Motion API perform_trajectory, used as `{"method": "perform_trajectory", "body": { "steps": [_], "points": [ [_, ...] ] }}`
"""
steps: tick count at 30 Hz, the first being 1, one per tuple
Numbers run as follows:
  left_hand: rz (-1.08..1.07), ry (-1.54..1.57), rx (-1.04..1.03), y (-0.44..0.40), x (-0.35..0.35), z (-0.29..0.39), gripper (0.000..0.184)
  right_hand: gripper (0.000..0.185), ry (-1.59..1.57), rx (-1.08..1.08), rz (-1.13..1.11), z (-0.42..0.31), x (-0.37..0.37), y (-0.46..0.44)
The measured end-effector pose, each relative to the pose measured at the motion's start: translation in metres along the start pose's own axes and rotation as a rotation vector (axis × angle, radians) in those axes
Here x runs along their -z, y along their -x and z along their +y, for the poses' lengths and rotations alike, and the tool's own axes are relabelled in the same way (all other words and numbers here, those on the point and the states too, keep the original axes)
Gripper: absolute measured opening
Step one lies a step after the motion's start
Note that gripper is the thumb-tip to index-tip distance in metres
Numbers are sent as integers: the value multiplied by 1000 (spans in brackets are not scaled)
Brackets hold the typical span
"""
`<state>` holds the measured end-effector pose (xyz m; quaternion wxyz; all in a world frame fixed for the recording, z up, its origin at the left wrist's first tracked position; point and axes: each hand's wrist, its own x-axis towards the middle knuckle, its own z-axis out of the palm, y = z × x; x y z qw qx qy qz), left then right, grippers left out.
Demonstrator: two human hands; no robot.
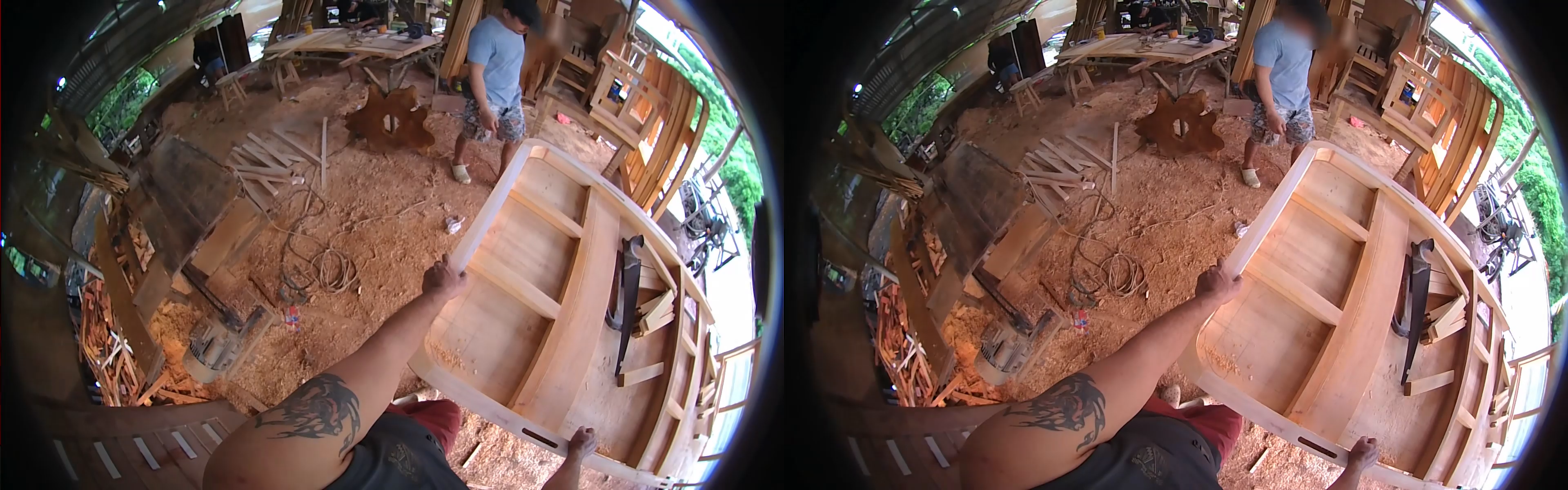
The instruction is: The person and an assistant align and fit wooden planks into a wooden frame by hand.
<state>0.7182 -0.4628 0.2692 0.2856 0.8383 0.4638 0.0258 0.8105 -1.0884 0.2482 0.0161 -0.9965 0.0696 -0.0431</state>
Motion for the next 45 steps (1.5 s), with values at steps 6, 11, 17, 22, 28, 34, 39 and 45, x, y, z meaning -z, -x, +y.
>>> {"method": "perform_trajectory", "body": {
  "steps": [6,11,17,22,28,34,39,45],
  "points": [
    [17,-27,-23,-2,-5,-3,72,31,-10,12,15,1,-2,0],
    [21,-37,-14,-1,-3,-1,73,31,13,15,27,6,-9,-3],
    [38,-34,-19,-3,-8,-3,73,30,13,15,36,5,-6,-2],
    [42,-36,-11,-4,-9,-2,68,31,9,20,35,7,-9,-3],
    [49,-11,-18,-2,-7,-2,66,32,12,13,46,5,-7,-2],
    [40,-13,-9,-1,-6,-2,65,32,23,2,25,5,-7,-2],
    [23,-11,2,-1,-5,-1,65,32,9,-8,17,3,-4,0],
    [33,-20,1,-2,-7,-2,62,32,-17,17,38,7,-7,0]
  ]
}}
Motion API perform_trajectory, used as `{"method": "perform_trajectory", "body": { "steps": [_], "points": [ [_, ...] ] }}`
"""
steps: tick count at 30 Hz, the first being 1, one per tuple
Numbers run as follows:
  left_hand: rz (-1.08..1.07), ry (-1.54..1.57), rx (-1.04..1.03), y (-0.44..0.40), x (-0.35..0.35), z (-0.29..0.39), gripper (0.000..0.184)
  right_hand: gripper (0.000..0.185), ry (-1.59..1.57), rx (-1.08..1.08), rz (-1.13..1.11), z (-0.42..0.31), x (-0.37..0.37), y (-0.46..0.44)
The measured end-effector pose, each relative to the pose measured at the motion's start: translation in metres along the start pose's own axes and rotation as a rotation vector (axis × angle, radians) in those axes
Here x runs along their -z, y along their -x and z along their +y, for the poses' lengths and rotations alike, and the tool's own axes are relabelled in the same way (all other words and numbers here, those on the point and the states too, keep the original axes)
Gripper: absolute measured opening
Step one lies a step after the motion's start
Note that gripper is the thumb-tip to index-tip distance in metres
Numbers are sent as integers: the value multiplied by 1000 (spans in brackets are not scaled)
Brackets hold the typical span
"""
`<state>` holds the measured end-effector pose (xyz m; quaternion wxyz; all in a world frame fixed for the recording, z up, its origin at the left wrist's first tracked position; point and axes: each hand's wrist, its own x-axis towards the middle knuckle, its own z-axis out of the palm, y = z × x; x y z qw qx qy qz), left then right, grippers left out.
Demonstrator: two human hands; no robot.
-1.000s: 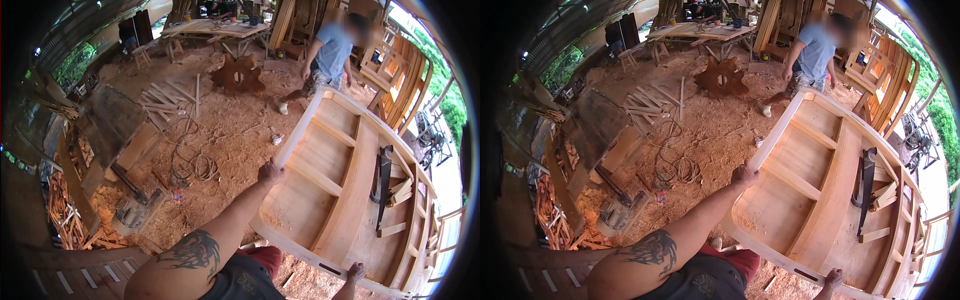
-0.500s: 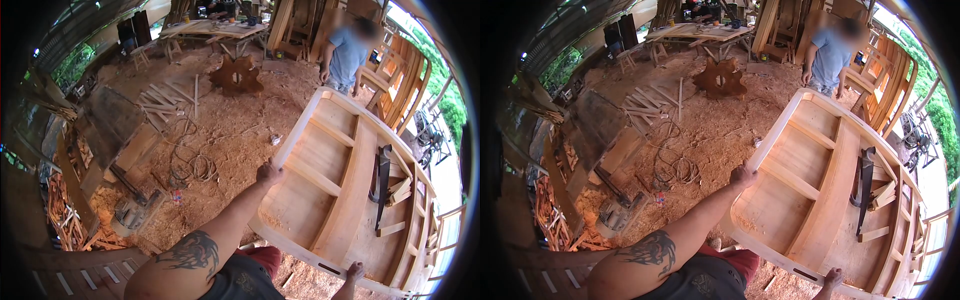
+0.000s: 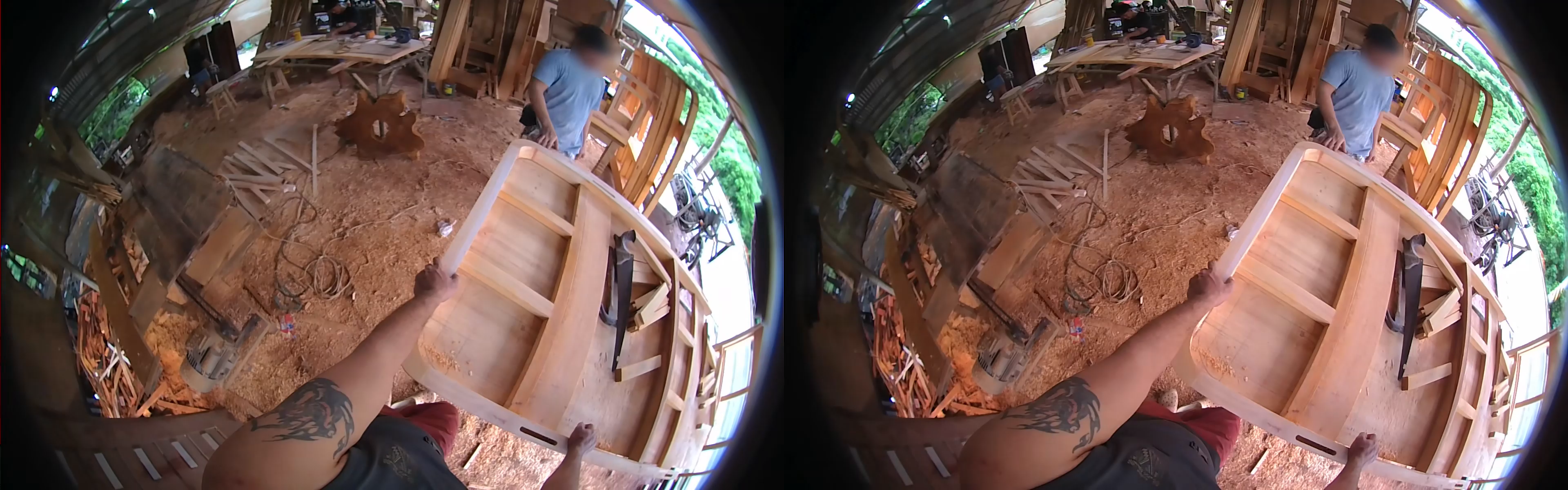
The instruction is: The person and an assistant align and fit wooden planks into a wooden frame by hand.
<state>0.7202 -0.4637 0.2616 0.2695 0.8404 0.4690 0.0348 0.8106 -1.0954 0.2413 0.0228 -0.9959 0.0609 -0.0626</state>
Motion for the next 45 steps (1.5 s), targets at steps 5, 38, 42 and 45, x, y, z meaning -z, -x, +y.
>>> {"method": "perform_trajectory", "body": {
  "steps": [5,38,42,45],
  "points": [
    [16,5,-4,-1,-3,-1,61,32,10,-25,-22,0,-2,-3],
    [-8,-29,-10,-1,1,2,66,31,1,-58,6,-7,4,3],
    [-25,-5,0,1,3,3,66,31,5,-65,-3,-8,3,3],
    [4,-14,-6,0,1,2,66,31,-8,-80,-18,-9,5,3]
  ]
}}
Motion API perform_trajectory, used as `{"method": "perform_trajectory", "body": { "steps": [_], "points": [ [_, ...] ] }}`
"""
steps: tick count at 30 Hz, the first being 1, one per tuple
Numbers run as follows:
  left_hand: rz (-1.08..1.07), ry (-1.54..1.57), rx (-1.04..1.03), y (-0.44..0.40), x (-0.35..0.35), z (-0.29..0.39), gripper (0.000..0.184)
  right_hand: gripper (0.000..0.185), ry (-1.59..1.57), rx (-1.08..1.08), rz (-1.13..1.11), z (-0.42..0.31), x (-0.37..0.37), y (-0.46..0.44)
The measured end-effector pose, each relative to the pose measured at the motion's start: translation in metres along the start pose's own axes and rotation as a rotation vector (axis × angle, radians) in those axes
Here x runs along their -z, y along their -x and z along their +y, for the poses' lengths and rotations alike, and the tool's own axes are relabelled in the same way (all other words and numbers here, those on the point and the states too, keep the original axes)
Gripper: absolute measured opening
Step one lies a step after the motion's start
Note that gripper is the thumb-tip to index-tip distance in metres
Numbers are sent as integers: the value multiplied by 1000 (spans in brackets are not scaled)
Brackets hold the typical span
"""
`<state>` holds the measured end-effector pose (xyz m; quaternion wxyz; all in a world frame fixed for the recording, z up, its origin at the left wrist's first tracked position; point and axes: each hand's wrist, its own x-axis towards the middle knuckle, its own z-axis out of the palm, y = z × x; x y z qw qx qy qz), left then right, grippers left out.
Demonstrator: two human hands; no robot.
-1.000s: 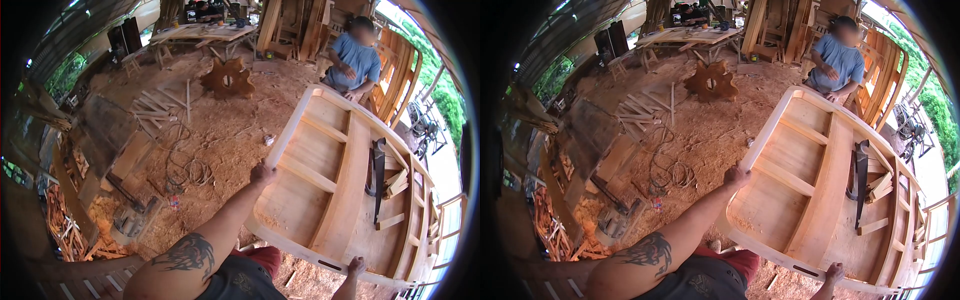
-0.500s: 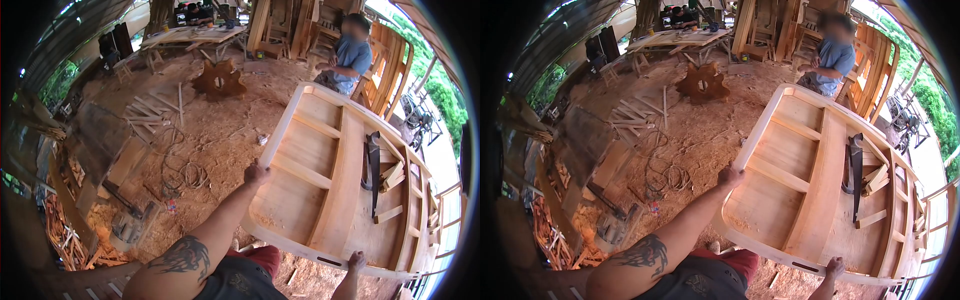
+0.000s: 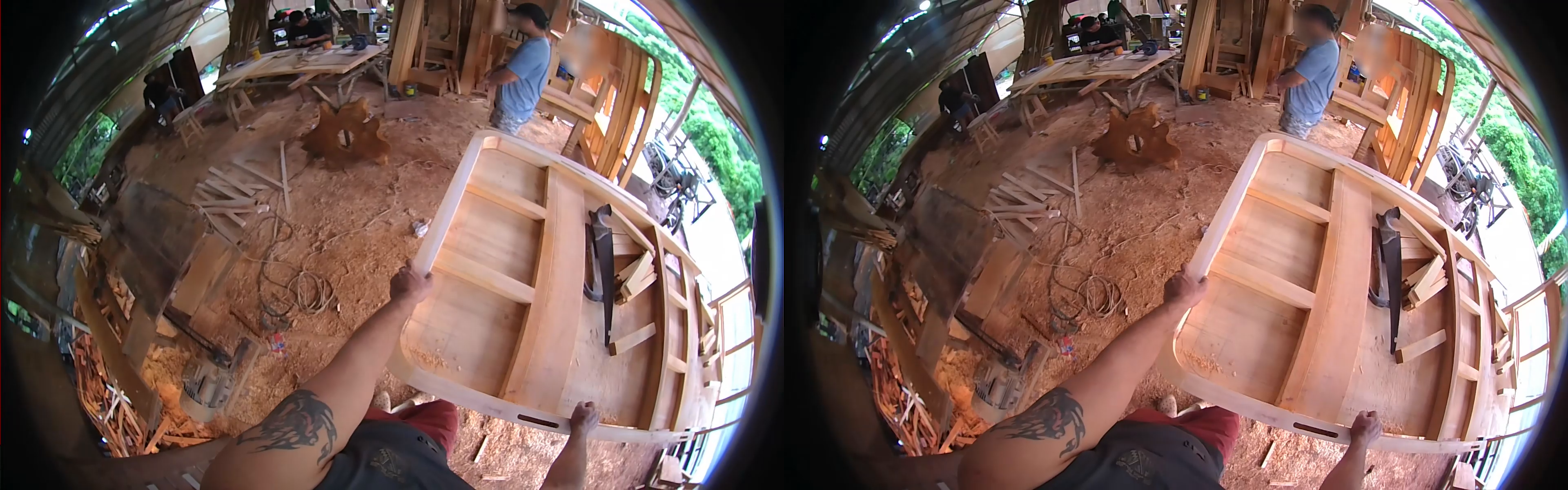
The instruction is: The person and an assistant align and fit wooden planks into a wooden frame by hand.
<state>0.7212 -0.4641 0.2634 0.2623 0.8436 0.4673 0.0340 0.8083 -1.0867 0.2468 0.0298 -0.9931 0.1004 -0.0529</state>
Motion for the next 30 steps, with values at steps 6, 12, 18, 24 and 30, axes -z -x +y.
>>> {"method": "perform_trajectory", "body": {
  "steps": [6,12,18,24,30],
  "points": [
    [-14,6,-6,2,3,1,67,31,-18,4,16,-1,1,1],
    [-7,9,-3,1,2,1,67,32,-7,-18,-52,-9,14,4],
    [-8,-7,3,2,5,3,64,31,7,-4,-7,-5,6,2],
    [15,-10,-8,1,2,3,63,30,2,25,53,2,-5,-1],
    [3,-21,1,2,4,4,62,30,-9,14,42,1,-2,-1]
  ]
}}
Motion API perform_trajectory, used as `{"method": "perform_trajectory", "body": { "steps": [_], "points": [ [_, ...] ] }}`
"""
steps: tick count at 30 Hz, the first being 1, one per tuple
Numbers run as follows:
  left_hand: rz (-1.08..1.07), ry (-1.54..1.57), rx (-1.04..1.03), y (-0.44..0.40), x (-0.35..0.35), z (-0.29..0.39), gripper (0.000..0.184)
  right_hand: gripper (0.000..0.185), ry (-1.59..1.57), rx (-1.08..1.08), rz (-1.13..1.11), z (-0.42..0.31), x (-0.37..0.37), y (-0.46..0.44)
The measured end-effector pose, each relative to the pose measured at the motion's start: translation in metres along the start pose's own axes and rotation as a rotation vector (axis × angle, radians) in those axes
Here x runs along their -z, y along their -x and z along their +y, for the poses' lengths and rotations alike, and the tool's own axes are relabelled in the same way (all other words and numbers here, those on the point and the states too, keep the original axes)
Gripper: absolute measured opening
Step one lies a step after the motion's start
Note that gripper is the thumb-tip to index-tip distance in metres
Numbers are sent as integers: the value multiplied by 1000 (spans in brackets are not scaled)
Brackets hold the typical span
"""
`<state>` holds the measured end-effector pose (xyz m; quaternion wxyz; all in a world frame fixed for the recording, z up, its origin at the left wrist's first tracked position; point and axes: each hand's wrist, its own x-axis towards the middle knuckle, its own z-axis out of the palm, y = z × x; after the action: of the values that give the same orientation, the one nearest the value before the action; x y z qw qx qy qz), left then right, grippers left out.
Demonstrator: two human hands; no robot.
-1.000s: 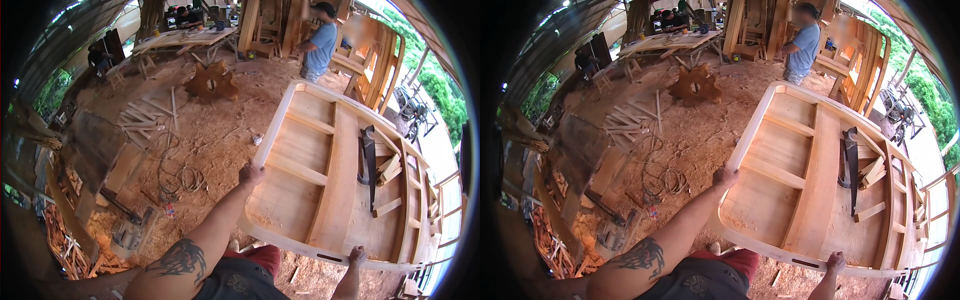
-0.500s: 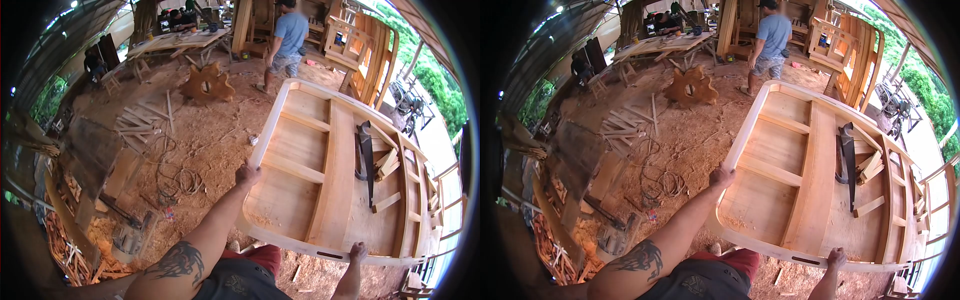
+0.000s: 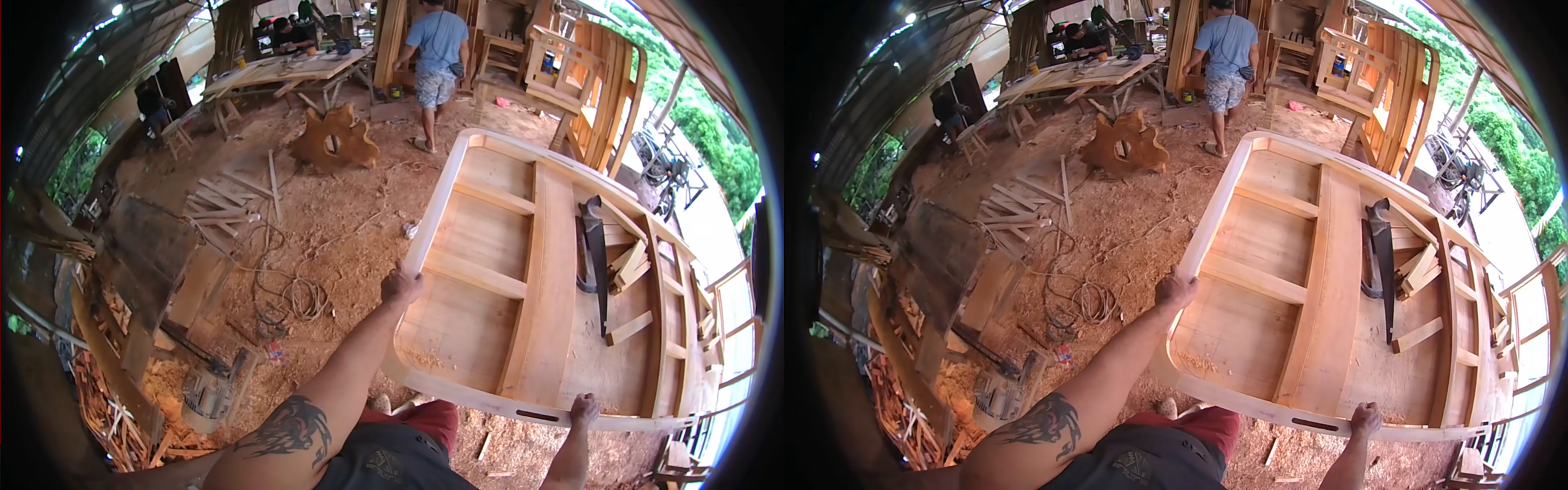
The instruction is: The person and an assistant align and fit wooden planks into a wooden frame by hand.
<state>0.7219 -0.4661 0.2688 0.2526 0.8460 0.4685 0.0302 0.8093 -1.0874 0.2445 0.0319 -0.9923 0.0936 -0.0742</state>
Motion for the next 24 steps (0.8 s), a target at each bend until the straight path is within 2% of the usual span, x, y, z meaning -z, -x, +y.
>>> {"method": "perform_trajectory", "body": {
  "steps": [24],
  "points": [
    [19,15,-2,1,1,0,59,31,17,-18,-58,-4,6,0]
  ]
}}
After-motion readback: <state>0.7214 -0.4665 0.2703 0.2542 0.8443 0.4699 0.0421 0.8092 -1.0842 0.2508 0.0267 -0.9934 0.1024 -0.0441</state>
